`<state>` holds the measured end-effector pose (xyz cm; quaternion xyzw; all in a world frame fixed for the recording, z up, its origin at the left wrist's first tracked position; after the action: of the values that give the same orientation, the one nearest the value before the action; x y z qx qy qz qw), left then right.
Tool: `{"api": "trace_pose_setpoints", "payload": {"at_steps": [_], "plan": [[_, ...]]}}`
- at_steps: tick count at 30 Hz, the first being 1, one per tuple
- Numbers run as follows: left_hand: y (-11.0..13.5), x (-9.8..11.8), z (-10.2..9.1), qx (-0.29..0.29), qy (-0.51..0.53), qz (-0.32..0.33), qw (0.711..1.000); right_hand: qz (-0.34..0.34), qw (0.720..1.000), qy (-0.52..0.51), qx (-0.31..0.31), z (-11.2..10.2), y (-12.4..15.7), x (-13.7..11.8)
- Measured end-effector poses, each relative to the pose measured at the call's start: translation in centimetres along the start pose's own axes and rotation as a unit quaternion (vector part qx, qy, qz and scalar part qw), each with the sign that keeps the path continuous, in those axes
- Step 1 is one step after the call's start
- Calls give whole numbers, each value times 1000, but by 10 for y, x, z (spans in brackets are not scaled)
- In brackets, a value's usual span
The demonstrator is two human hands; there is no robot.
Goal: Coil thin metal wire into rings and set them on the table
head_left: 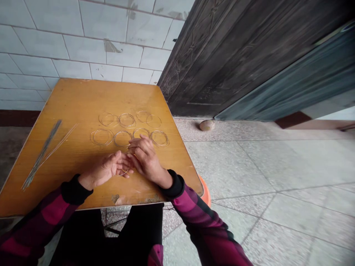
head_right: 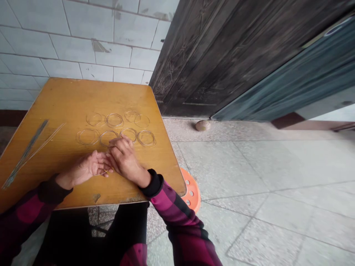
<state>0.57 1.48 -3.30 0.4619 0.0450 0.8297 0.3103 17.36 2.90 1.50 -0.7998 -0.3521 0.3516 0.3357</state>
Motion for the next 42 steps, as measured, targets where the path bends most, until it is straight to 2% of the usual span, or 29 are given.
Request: {"api": "trace_pose_setpoints", "payload": {"at_steps": [6,19,25,30,37,42], "plan": [[2,4,3,-37,12,59,997,-3,1000,10,15,0,-1,-1],[2,4,2,-20,-4,68,997,34,999,-19,-3,0,0,-1],[0,2,0,3,-1,67,998,36,999,-37,7,0,1,-1],[0,1,0,1,56,63,996,86,994,-57,23,2,1,3],[0,1,2,-1,125,10,992,109,991,-80,-5,1,1,4],[0,3,1,3,143,15,990,125,989,-83,-19,0,3,8]]}}
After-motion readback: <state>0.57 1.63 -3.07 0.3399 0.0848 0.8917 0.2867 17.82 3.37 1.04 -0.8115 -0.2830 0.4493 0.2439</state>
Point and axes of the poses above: each hand's wrist, its own y-axis away from the middle knuckle, its own z-axis out of the palm, x = y × z, the point moved 2 cm from there along -y, towards the middle knuckle, and after that the axes turned 13 degrees about x, right-handed, at the moved point
